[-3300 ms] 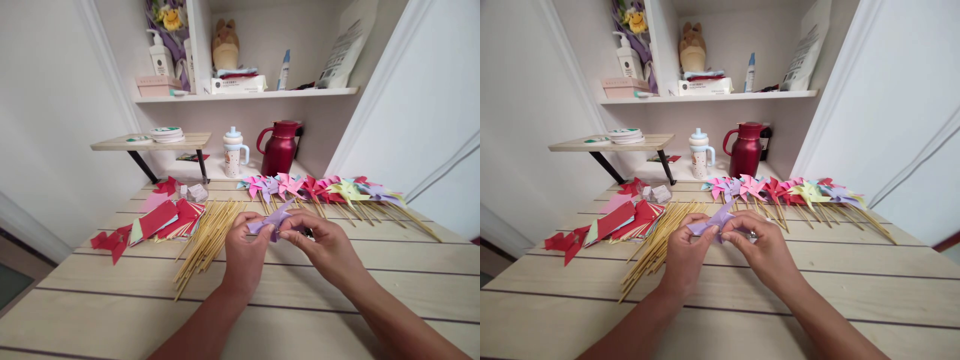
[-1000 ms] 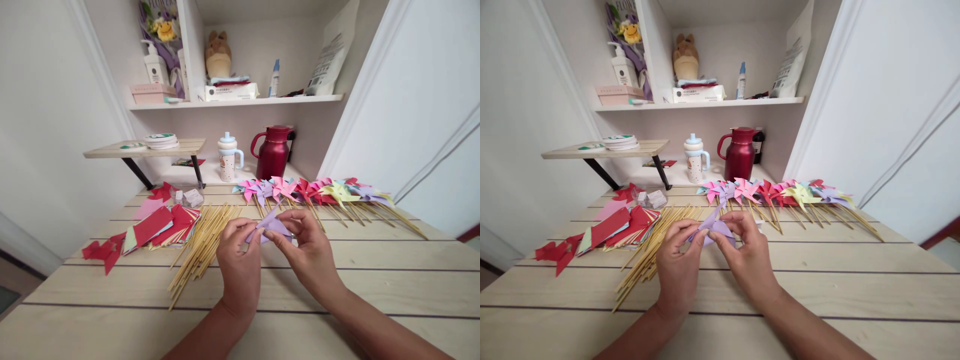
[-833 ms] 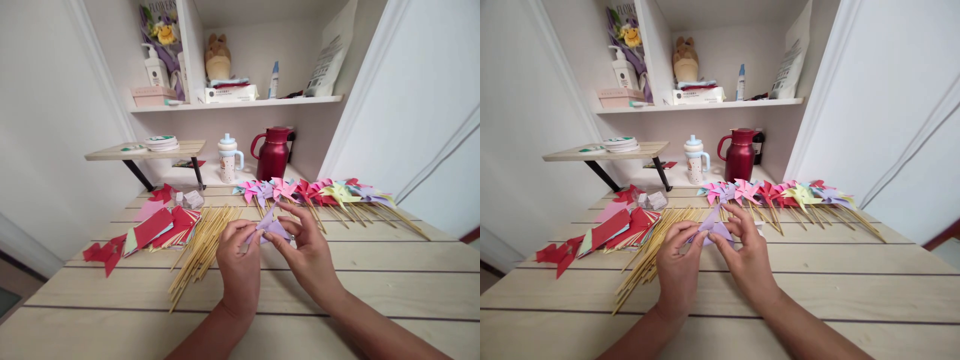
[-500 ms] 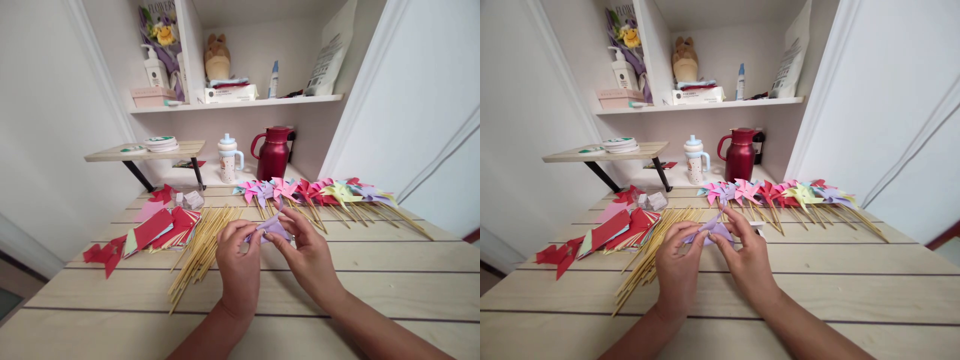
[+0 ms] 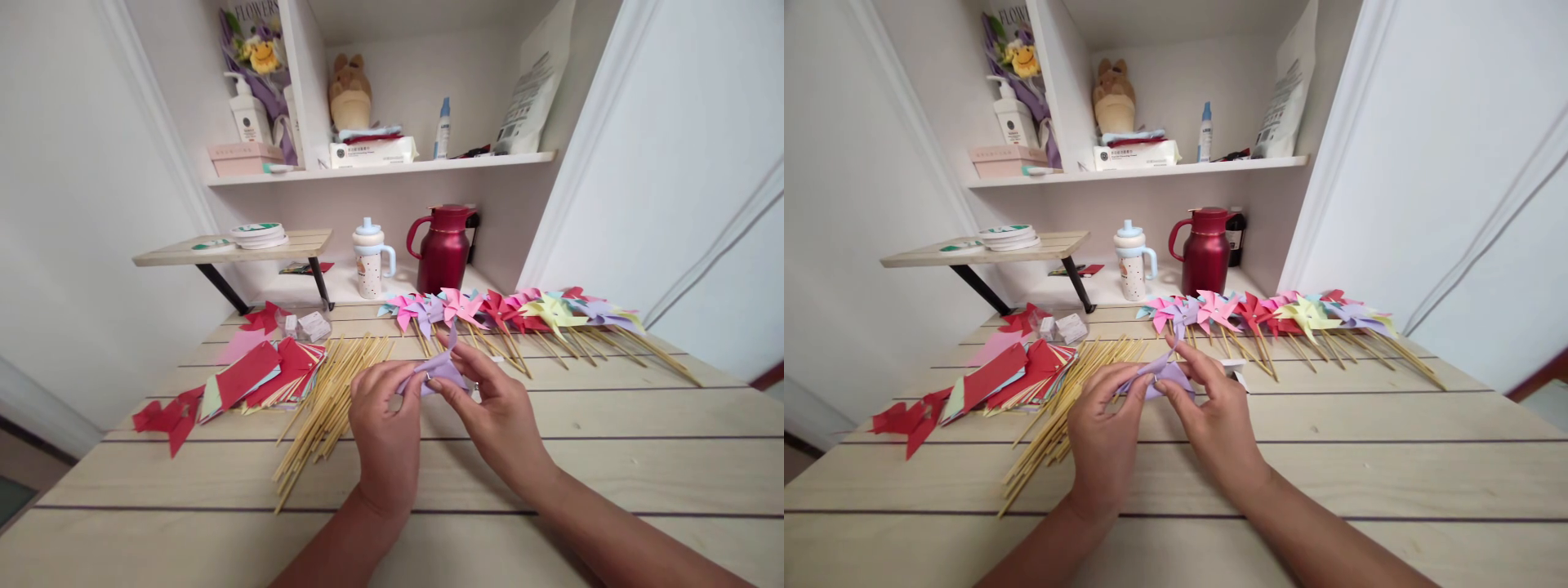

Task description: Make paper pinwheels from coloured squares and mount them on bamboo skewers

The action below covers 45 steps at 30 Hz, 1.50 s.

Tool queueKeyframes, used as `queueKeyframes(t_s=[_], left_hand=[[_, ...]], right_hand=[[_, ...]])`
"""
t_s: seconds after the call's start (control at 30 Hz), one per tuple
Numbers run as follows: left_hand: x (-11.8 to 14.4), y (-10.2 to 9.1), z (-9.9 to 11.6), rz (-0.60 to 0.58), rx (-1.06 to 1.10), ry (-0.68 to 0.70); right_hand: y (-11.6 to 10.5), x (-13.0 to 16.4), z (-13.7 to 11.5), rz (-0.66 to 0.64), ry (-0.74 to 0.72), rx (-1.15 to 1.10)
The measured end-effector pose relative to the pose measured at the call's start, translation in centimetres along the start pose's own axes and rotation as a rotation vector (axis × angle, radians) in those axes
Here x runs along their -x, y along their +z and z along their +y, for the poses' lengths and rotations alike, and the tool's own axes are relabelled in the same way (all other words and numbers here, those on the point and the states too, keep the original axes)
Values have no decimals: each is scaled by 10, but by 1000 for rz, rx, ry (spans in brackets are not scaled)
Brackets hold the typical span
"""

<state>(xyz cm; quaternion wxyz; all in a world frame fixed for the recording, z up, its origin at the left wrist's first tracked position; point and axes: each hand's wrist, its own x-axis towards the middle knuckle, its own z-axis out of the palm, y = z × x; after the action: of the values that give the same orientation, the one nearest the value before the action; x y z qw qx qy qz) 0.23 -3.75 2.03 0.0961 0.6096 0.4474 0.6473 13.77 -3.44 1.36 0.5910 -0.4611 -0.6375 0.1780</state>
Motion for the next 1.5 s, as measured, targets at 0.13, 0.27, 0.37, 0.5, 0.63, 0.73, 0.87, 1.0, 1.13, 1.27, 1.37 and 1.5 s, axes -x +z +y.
queueKeyframes(t_s=[0.13,0.27,0.37,0.5,0.63,0.73,0.87,1.0,1.13,1.27,1.37,1.5], left_hand=[[1,1,-1,-2,-6,1],[1,1,-2,5,-11,4],[0,0,-3,2,-23,47],[0,-1,-3,-15,-35,87],[1,1,-3,-40,-3,44],[2,4,-4,-38,22,6],[0,5,-3,-19,67,-86],[-2,5,-1,-45,101,-187],[-3,5,-1,-54,106,-264],[-2,6,-3,-42,144,-364],[-2,7,-4,-38,206,-389],[-1,5,-4,-28,150,-339]], right_hand=[[0,-1,0,-1,7,6],[0,-1,0,-18,17,6],[0,-2,-2,-69,30,-19],[1,-1,-6,-81,33,-51],[1,0,-7,-83,54,-63],[1,1,-7,-99,73,-34],[1,-1,-6,-71,41,-60],[1,-3,-2,-80,62,-86],[0,-4,1,-100,102,-145],[-1,-5,2,-93,79,-133],[-1,-5,3,-93,73,-106],[-1,-5,2,-104,84,-88]])
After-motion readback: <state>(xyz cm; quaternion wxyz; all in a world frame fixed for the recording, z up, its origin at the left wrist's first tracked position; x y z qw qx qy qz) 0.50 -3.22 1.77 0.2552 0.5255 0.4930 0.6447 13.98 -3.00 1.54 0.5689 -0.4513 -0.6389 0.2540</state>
